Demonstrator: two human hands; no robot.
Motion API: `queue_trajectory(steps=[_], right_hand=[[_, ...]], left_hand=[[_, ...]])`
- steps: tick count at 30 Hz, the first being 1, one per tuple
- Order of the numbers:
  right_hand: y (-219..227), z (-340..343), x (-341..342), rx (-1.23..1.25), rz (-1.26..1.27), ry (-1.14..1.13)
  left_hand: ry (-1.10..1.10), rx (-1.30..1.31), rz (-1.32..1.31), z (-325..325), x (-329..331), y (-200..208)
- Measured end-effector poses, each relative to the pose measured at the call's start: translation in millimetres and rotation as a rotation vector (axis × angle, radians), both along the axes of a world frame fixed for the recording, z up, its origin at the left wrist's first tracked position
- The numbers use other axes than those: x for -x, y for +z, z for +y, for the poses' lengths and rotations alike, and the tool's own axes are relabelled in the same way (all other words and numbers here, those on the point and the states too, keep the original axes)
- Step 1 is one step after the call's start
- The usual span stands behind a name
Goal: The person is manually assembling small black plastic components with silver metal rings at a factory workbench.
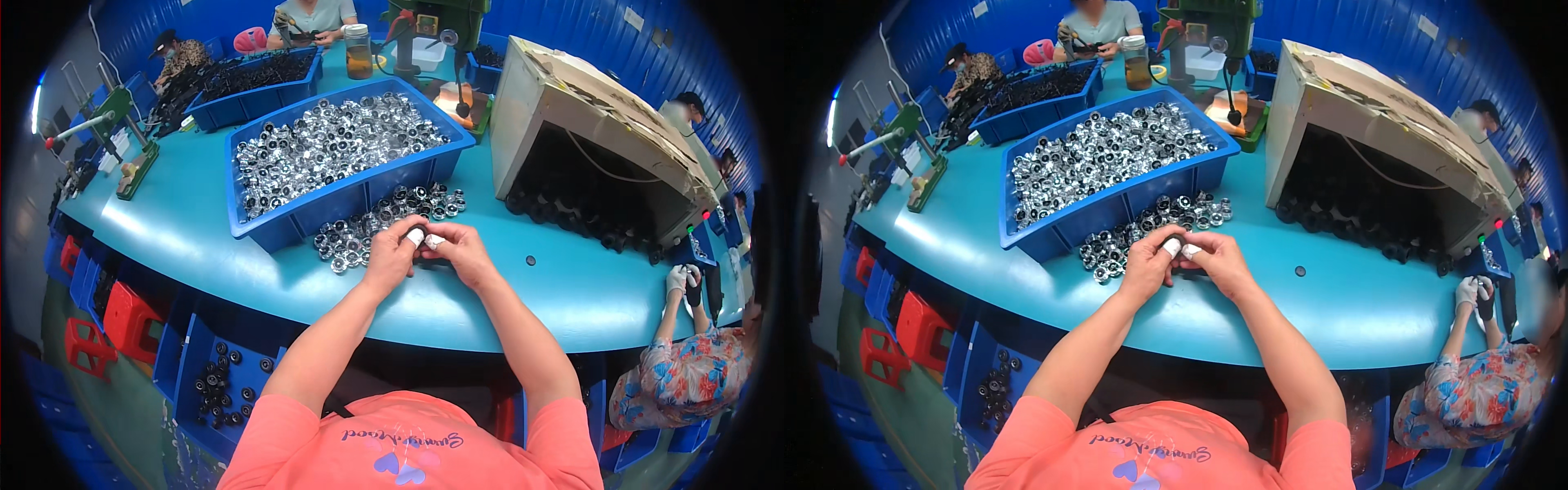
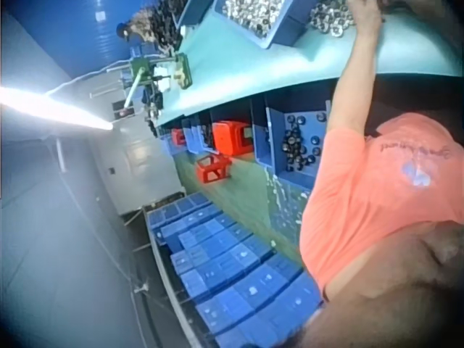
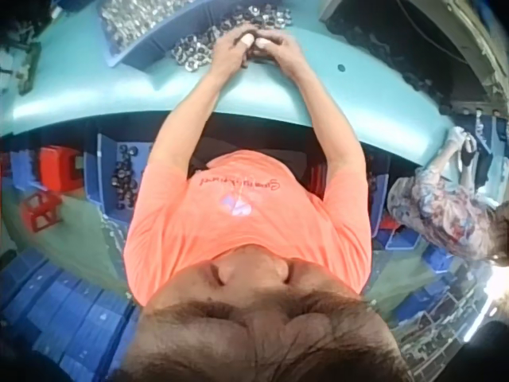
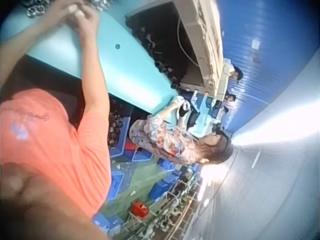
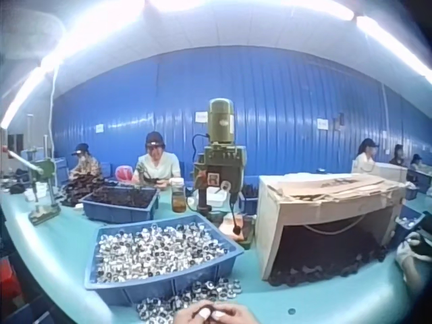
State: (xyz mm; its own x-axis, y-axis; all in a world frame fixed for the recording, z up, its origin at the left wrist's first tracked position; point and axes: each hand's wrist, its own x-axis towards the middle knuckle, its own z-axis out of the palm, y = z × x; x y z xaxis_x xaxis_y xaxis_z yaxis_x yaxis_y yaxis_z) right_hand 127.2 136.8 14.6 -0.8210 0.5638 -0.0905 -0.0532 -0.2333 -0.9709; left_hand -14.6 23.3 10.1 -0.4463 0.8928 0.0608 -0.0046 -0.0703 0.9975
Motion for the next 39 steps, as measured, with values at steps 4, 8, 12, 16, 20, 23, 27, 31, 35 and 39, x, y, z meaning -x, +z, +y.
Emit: queue_trajectory(steps=[4,8,12,16,20,23,27,31,35,39], right_hand=[[-15.5,-1.9,3.9,-0.094,0.069,-0.096],[-14.7,-5.7,1.4,0.034,0.12,-0.134],[-6.9,-4.5,-1.4,0.146,0.138,-0.113],[-10.8,-6.5,0.9,0.046,0.091,-0.156],[-15.4,-7.1,4.8,-0.003,0.074,-0.207],[-18.0,-7.7,4.4,-0.048,0.023,-0.242],[-20.2,-10.3,4.8,-0.241,-0.122,-0.309],[-9.9,-9.1,-0.1,0.017,0.026,-0.191],[-9.7,-7.6,-1.7,0.021,0.034,-0.173],[-16.8,-6.0,-0.2,-0.151,-0.022,-0.229]], left_hand=[[0.071,-0.066,0.095,9.8,-1.1,-9.6],[-0.036,-0.022,0.02,4.9,0.3,-1.0],[-0.096,-0.094,0.083,1.5,-3.6,-0.7],[-0.077,-0.074,0.286,-0.9,-8.3,0.7],[-0.041,-0.071,0.456,-1.3,-13.2,-0.7],[0.021,-0.088,0.67,-2.0,-18.6,-3.1],[0.046,-0.074,0.788,-2.8,-20.9,-5.4],[0.005,-0.089,0.504,-2.5,-17.4,-3.6],[-0.022,-0.056,0.379,-4.7,-13.4,-0.8],[0.006,-0.051,0.471,-4.1,-16.6,0.4]])
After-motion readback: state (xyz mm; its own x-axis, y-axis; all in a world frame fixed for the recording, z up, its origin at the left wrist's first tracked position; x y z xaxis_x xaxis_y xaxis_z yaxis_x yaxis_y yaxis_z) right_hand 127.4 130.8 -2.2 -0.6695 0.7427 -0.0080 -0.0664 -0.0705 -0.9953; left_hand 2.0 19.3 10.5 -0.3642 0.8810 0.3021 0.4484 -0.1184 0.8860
